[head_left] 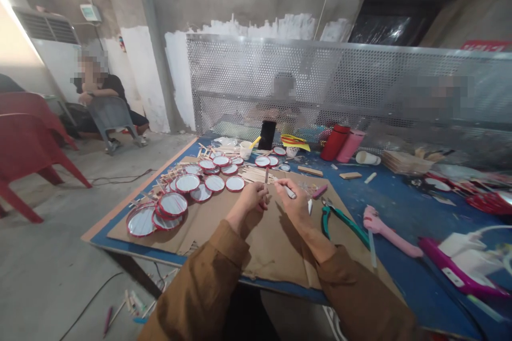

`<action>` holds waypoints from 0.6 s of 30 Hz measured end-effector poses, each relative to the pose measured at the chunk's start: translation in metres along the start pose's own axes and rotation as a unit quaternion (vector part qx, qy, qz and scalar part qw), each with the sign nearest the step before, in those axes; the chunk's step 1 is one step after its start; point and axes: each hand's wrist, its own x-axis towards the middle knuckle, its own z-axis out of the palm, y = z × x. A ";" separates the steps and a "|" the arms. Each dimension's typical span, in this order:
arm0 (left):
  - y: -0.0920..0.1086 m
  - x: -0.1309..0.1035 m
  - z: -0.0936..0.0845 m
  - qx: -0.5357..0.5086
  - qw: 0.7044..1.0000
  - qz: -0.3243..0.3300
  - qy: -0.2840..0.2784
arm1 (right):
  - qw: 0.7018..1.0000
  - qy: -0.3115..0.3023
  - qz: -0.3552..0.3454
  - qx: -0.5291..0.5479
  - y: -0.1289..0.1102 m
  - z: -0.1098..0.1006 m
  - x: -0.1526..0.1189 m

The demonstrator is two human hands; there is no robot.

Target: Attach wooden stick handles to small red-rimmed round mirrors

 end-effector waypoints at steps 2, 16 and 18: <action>0.000 0.000 0.000 0.002 1.000 -0.003 -0.004 | 1.000 0.005 0.000 -0.005 -0.002 -0.002 0.000; -0.002 0.003 0.000 0.044 0.999 -0.015 0.000 | 0.992 0.009 0.057 0.113 -0.002 0.003 -0.002; -0.003 0.004 -0.001 0.050 0.999 -0.014 0.003 | 0.996 0.007 0.040 0.083 -0.002 0.002 -0.002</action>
